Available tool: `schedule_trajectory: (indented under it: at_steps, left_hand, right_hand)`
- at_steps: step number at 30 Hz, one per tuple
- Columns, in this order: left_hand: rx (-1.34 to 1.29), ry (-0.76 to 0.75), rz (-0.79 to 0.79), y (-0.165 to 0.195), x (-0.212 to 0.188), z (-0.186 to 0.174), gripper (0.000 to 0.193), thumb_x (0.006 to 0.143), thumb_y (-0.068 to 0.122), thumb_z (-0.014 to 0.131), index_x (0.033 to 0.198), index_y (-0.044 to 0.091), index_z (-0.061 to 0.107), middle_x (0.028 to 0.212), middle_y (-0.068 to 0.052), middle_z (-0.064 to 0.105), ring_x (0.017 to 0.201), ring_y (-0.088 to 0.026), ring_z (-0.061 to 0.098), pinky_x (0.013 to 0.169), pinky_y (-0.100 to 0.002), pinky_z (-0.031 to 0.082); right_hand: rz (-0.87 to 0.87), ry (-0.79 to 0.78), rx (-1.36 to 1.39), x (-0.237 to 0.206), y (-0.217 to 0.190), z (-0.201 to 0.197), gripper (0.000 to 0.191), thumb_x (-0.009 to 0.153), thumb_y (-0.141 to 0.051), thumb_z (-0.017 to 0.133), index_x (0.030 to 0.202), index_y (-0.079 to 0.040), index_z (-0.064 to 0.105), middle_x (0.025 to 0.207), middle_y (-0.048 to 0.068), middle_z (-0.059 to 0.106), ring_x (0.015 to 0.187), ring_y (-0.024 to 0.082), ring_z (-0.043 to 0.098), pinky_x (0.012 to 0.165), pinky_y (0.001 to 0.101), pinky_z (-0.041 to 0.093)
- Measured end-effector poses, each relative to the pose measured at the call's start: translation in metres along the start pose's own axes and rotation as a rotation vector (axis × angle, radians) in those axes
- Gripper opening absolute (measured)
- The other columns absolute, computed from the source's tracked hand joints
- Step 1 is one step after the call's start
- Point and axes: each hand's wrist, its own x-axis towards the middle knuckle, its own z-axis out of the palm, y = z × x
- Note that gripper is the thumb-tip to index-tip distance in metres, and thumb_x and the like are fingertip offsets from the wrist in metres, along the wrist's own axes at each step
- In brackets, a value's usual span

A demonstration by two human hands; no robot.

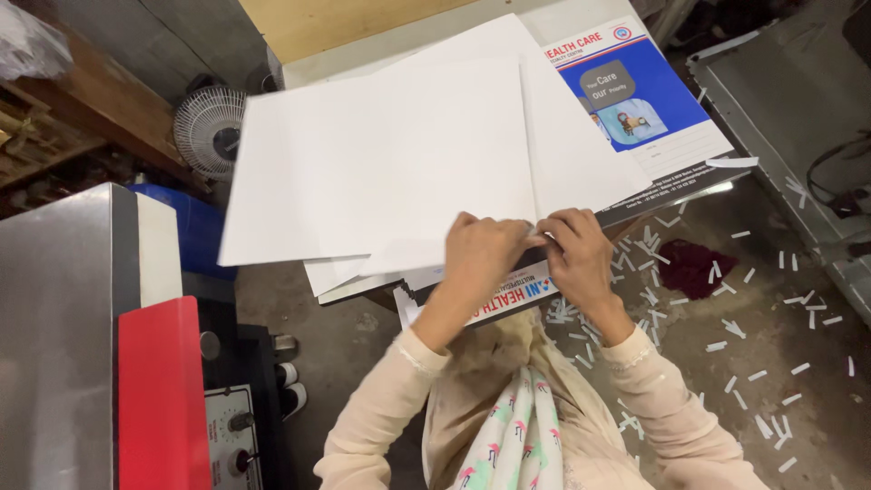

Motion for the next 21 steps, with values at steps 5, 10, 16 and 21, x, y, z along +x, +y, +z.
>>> schedule_trajectory:
  at_steps: [5, 10, 16, 21]
  left_hand:
    - [0.061, -0.145, -0.347, -0.083, -0.014, -0.035, 0.056, 0.068, 0.051, 0.084, 0.108, 0.014, 0.072, 0.076, -0.005, 0.075, 0.072, -0.027, 0.073, 0.066, -0.041, 0.051]
    - [0.017, -0.068, -0.477, -0.140, -0.019, -0.015, 0.079, 0.069, 0.049, 0.089, 0.126, 0.006, 0.057, 0.098, -0.016, 0.068, 0.072, -0.033, 0.072, 0.060, -0.043, 0.057]
    - [0.134, -0.115, -0.518, -0.146, -0.019, 0.015, 0.098, 0.069, 0.050, 0.089, 0.140, -0.001, 0.045, 0.126, -0.027, 0.047, 0.071, -0.036, 0.071, 0.055, -0.042, 0.058]
    - [0.184, -0.091, -0.464, -0.142, -0.019, 0.009, 0.090, 0.071, 0.047, 0.089, 0.139, 0.004, 0.049, 0.140, -0.027, 0.039, 0.109, -0.038, 0.062, 0.059, -0.040, 0.059]
  right_hand:
    - [0.161, -0.267, -0.051, 0.022, 0.029, 0.007, 0.008, 0.085, -0.014, 0.072, 0.091, -0.009, 0.074, 0.092, 0.005, 0.068, 0.092, 0.030, 0.059, 0.083, 0.0435, 0.046]
    - [0.159, -0.343, -0.222, 0.027, 0.040, 0.022, 0.014, 0.088, -0.022, 0.069, 0.092, -0.010, 0.076, 0.090, 0.008, 0.068, 0.090, 0.032, 0.061, 0.081, 0.0478, 0.045]
    - [0.110, -0.291, -0.530, 0.031, 0.026, 0.032, 0.026, 0.097, -0.032, 0.071, 0.090, -0.007, 0.072, 0.090, 0.012, 0.065, 0.090, 0.032, 0.061, 0.078, 0.0470, 0.047]
    - [0.021, -0.212, -0.606, 0.054, -0.036, 0.027, 0.075, 0.084, -0.039, 0.074, 0.144, 0.000, 0.050, 0.141, 0.023, 0.050, 0.123, 0.038, 0.057, 0.100, 0.0535, 0.043]
